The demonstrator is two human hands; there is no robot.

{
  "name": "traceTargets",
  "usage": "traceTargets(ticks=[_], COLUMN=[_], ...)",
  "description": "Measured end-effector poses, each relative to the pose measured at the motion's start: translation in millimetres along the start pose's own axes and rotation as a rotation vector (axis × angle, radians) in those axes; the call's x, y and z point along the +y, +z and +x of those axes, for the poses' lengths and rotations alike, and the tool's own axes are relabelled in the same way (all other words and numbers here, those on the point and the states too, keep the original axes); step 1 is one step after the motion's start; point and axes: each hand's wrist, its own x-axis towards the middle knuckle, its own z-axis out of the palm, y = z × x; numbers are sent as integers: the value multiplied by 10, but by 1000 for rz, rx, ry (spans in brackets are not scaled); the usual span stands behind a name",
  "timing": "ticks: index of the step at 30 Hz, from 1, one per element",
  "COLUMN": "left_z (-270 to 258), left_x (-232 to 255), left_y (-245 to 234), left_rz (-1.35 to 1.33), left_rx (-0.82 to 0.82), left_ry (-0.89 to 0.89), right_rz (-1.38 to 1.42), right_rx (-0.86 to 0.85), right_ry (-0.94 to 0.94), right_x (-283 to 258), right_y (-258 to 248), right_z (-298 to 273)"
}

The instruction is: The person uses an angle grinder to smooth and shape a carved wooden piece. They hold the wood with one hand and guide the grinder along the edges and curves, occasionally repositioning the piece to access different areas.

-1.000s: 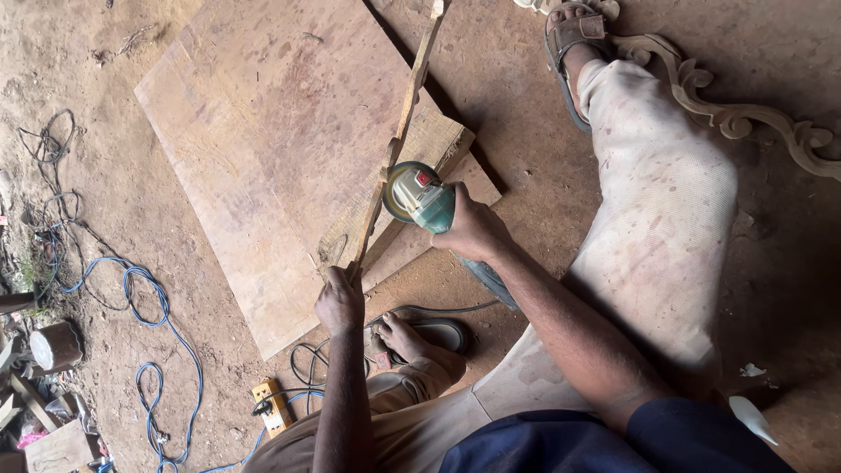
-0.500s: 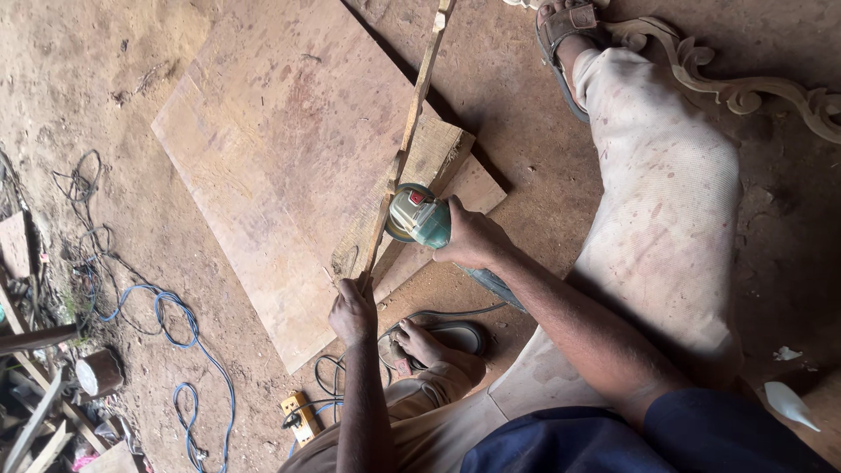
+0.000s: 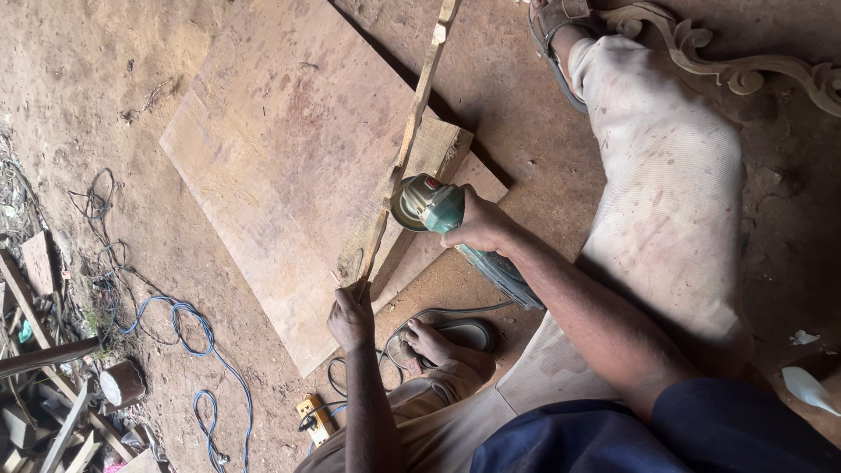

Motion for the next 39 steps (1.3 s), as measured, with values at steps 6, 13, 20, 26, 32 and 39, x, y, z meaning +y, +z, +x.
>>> traceTargets(ticks=[6, 13, 20, 26, 32, 39], left_z=[4, -27, -27, -13, 10, -56], left_x=[-23, -26, -82, -113, -176, -238], left_y=[-6, -2, -19, -18, -10, 68], left_rz=[40, 4, -52, -112, -68, -85], left_rx=[-10, 23, 75, 87, 92, 69], left_ry=[-31, 19, 84, 29, 6, 45], right_rz=[-76, -68, 88, 249, 201, 180], right_rx=[-54, -104, -139, -149, -204, -218], right_ry=[7, 17, -38, 30, -45, 31], right_x=[-147, -171, -74, 1, -108, -27], right_y=[4, 73, 80, 48, 28, 120], right_z=[-149, -176, -28, 11, -72, -28])
